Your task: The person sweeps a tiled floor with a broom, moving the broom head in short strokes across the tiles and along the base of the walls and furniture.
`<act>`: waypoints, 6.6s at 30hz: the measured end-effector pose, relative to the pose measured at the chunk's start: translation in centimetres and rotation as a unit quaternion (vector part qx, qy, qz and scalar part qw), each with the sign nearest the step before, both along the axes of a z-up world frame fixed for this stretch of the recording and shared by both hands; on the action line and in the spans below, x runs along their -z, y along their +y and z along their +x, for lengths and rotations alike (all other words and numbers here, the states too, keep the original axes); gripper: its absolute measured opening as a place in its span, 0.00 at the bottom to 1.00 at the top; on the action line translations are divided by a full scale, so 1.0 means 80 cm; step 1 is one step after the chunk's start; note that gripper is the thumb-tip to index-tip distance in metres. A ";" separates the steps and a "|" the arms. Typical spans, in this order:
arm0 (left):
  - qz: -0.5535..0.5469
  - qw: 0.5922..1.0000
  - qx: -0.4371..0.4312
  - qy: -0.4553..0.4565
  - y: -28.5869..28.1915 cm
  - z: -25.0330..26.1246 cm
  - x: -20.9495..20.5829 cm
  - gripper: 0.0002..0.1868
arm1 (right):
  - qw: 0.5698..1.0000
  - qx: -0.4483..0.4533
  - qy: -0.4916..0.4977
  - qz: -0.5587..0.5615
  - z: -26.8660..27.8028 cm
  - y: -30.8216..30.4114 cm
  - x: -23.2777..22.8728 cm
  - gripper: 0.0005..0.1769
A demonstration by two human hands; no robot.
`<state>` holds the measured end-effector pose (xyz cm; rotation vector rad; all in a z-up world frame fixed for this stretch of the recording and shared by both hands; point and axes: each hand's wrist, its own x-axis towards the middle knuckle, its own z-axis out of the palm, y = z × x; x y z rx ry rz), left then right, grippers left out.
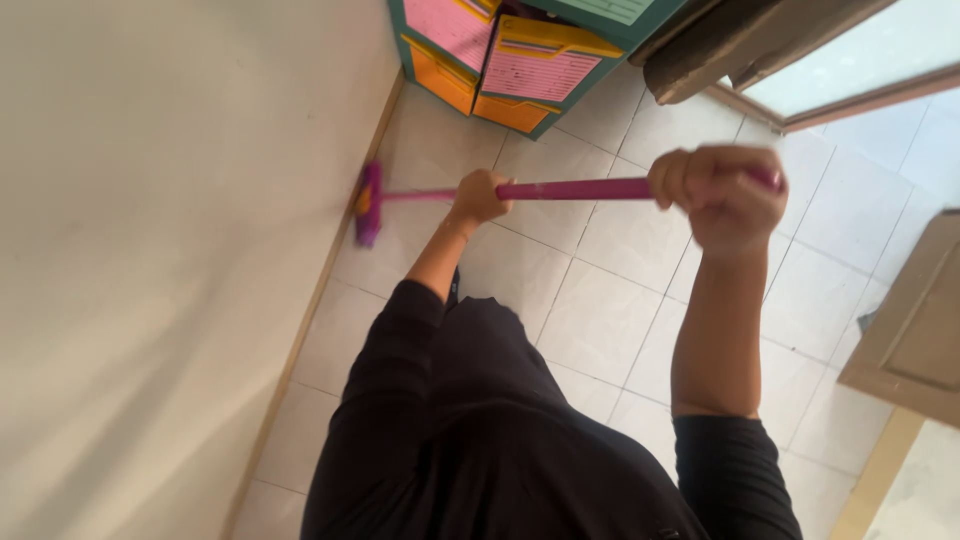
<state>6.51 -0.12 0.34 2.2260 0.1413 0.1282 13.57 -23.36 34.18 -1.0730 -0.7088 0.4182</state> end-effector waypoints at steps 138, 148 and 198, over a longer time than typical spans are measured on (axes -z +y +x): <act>-0.011 0.971 0.229 -0.064 -0.577 0.104 -0.055 0.18 | 0.835 0.348 -0.192 -0.380 -0.158 -0.327 -0.049 0.20; 0.142 0.901 0.400 -0.092 -0.605 0.009 -0.131 0.08 | 0.888 0.413 -0.064 -0.190 -0.197 -0.479 -0.141 0.12; -0.092 0.556 0.826 -0.021 -0.886 0.056 -0.037 0.14 | 0.566 0.823 0.012 -0.057 -0.400 -0.521 0.115 0.16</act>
